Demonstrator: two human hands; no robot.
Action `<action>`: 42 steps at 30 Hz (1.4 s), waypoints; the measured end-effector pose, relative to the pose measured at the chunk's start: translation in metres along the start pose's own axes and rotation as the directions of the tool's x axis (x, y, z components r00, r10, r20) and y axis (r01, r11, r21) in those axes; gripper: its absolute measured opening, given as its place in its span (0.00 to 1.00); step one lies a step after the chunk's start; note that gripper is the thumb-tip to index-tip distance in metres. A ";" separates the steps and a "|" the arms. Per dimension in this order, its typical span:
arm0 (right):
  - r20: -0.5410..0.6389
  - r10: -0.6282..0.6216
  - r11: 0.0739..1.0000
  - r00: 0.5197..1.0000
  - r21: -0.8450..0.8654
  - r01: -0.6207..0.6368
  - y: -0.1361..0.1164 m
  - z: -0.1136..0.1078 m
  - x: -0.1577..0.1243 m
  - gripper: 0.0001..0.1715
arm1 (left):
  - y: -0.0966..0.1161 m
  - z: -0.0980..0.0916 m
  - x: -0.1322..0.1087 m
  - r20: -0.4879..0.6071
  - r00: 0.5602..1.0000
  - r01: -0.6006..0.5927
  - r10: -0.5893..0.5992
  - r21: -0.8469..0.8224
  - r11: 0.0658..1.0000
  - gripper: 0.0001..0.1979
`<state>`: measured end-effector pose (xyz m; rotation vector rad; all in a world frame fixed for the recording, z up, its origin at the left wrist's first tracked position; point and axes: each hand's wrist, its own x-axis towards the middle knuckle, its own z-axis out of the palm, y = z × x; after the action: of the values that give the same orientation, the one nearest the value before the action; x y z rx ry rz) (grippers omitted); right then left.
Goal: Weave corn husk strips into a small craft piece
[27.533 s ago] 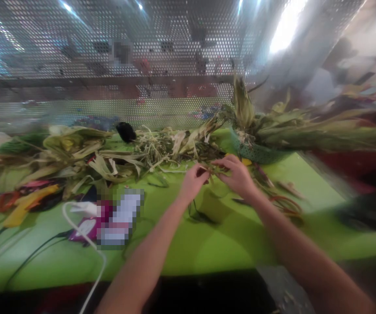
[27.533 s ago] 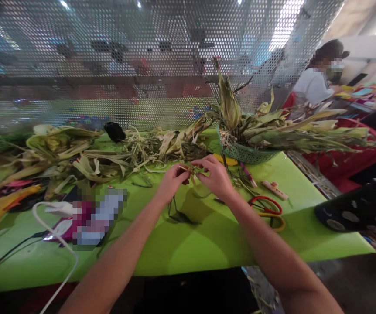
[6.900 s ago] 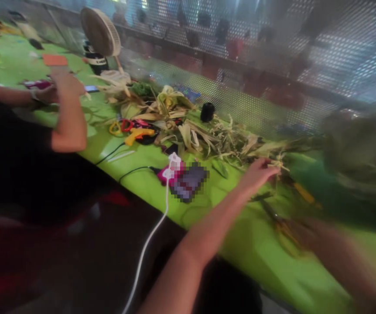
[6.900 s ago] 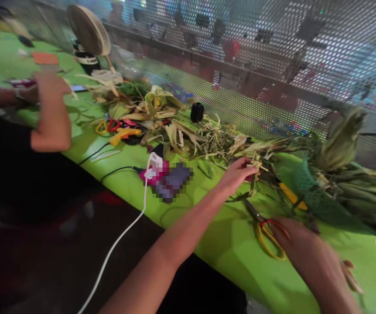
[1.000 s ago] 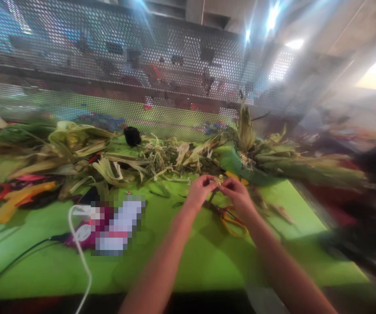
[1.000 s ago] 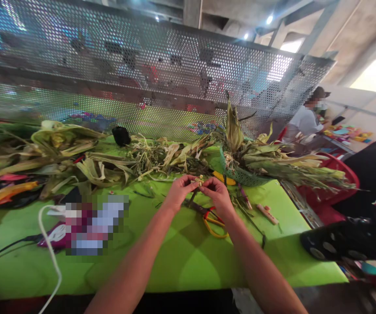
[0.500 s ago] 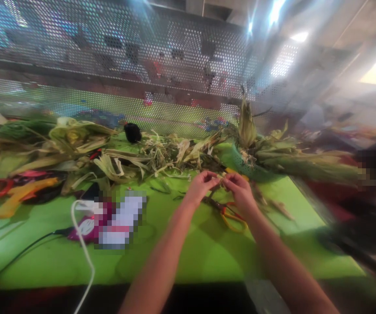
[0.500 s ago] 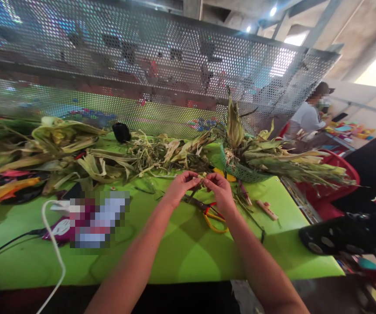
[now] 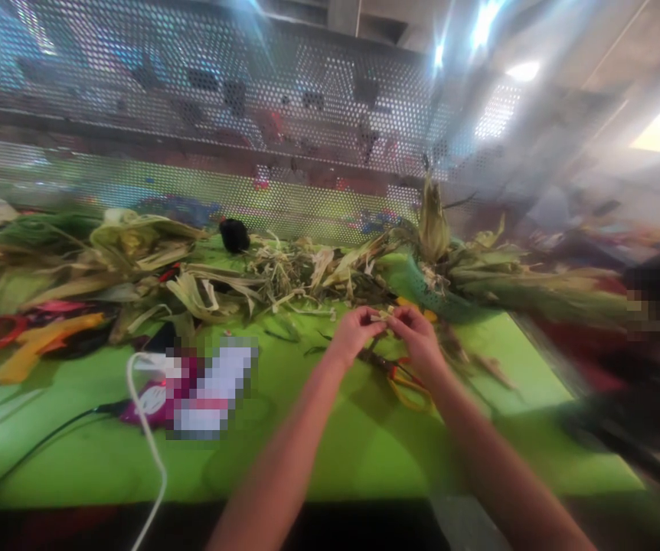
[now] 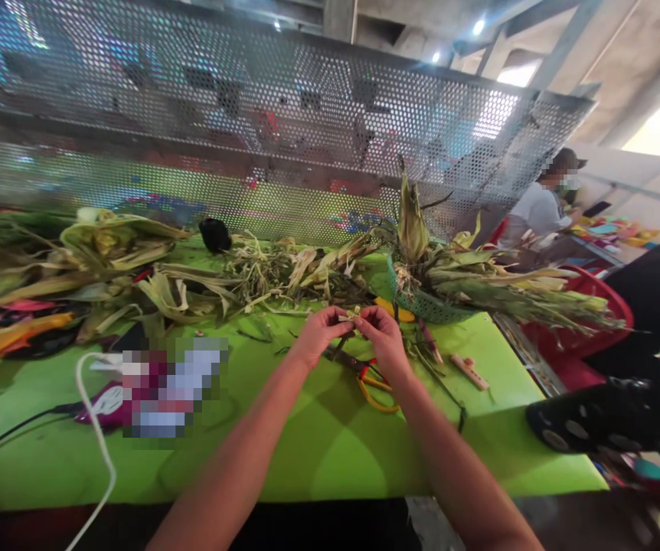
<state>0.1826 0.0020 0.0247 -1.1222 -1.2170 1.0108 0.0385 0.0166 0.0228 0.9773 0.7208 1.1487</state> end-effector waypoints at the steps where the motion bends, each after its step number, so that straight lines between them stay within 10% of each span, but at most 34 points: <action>1: -0.004 -0.010 1.000 1.000 -0.016 0.009 0.000 0.000 0.000 0.16 | -0.002 0.000 0.001 -0.003 1.000 -0.004 0.004 0.007 1.000 0.19; 30: 0.011 0.055 0.998 0.998 -0.028 -0.054 -0.003 -0.010 0.004 0.17 | -0.014 -0.009 0.007 0.185 0.970 -0.220 0.156 0.404 0.888 0.10; 42: -0.017 -0.031 0.995 0.999 -0.095 0.029 -0.011 -0.010 0.001 0.16 | -0.010 -0.011 0.008 0.069 0.997 -0.040 0.023 0.253 0.967 0.11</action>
<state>0.1929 0.0001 0.0355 -1.1812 -1.2739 0.9262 0.0356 0.0259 0.0091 1.2401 0.8152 1.0627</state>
